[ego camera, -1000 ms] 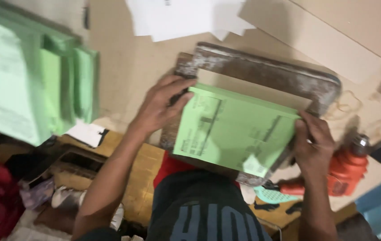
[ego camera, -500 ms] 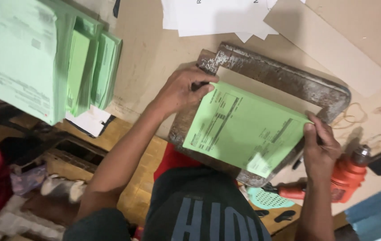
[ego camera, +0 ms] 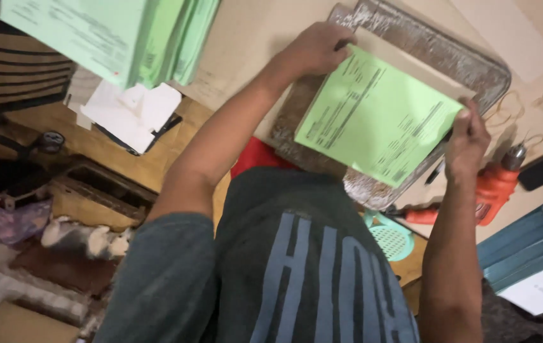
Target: Aligning stacks of green invoice papers inside a metal jig on a workbench
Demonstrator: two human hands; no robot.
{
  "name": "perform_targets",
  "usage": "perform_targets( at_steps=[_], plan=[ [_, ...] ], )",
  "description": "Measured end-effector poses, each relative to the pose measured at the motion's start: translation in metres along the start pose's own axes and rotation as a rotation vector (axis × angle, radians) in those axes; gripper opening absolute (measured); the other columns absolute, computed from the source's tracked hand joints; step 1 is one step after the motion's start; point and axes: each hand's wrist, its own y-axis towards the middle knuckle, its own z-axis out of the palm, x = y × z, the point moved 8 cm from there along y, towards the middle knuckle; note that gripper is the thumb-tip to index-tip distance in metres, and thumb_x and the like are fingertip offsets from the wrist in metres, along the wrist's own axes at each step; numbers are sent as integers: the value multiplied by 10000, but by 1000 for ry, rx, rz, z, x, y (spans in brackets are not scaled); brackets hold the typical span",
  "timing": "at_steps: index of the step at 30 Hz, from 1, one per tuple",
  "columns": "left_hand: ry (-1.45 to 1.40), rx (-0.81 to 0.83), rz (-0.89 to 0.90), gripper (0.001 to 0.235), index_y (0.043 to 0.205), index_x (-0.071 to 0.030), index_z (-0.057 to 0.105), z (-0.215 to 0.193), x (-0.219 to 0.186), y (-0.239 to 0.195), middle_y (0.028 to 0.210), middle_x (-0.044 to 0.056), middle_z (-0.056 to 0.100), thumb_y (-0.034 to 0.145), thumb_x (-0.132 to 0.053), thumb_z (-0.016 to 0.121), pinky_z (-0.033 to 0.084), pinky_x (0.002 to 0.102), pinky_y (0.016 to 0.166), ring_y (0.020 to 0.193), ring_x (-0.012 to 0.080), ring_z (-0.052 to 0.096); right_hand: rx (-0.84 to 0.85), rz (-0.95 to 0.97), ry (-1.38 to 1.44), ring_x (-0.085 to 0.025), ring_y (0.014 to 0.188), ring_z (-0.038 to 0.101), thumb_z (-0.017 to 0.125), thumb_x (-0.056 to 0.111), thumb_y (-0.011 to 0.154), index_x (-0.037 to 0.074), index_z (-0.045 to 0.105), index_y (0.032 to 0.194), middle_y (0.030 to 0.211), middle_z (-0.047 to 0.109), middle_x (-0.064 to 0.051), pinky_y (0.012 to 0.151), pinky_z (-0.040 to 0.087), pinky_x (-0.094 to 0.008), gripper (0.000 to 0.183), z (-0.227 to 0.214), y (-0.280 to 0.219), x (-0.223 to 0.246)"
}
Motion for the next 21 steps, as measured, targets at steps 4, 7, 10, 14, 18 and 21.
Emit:
perform_targets(
  at_steps=[4, 7, 10, 14, 18, 21],
  plan=[
    [-14, -150, -198, 323, 1261, -41, 610, 2, -5, -17, 922, 71, 647, 973, -163, 528, 516, 346, 644, 806, 233, 612, -166, 259, 67, -168, 1037, 532, 409, 435, 1137, 75, 611, 1344, 1136, 596, -68, 861, 449, -315, 463, -7, -41, -34],
    [-183, -292, -298, 258, 1160, -55, 558, -23, -47, -69, 668, -45, 550, 1023, -196, 391, 435, 197, 407, 524, 81, 488, -182, 507, -100, -114, 810, 506, 353, 463, 1135, 147, 558, 1096, 879, 542, 8, 682, 436, -279, 378, -5, -93, -12],
    [-243, -269, -364, 399, 1306, -101, 366, 44, 0, -112, 1152, 77, 390, 1030, -378, 441, 342, 315, 778, 994, 208, 356, -121, 585, -127, -137, 858, 463, 310, 555, 1121, 160, 467, 965, 882, 475, 13, 727, 403, -300, 452, 15, -125, 14],
    [-227, 93, -546, 869, 1549, -10, 349, 105, 8, -148, 1577, 306, 341, 940, -599, 543, 389, 599, 1165, 1452, 456, 411, -186, 617, -173, -362, 1119, 652, 459, 470, 1138, 106, 588, 1468, 1144, 691, -265, 895, 531, -497, 507, 32, -145, 9],
    [-142, 203, -517, 904, 1563, 1, 245, 68, -31, -159, 1542, 327, 285, 940, -599, 509, 479, 643, 1071, 1315, 518, 524, -70, 741, -325, -435, 1362, 477, 348, 533, 1114, 89, 499, 1538, 1434, 558, -268, 1145, 331, -568, 632, 34, -143, 7],
    [-136, 238, -502, 944, 1565, 62, 186, 77, -27, -157, 1535, 347, 259, 932, -560, 510, 517, 634, 1025, 1290, 542, 529, -43, 579, -381, -486, 1161, 595, 336, 440, 1164, 86, 674, 1264, 1123, 677, -259, 993, 424, -619, 499, 44, -142, -5]
  ],
)
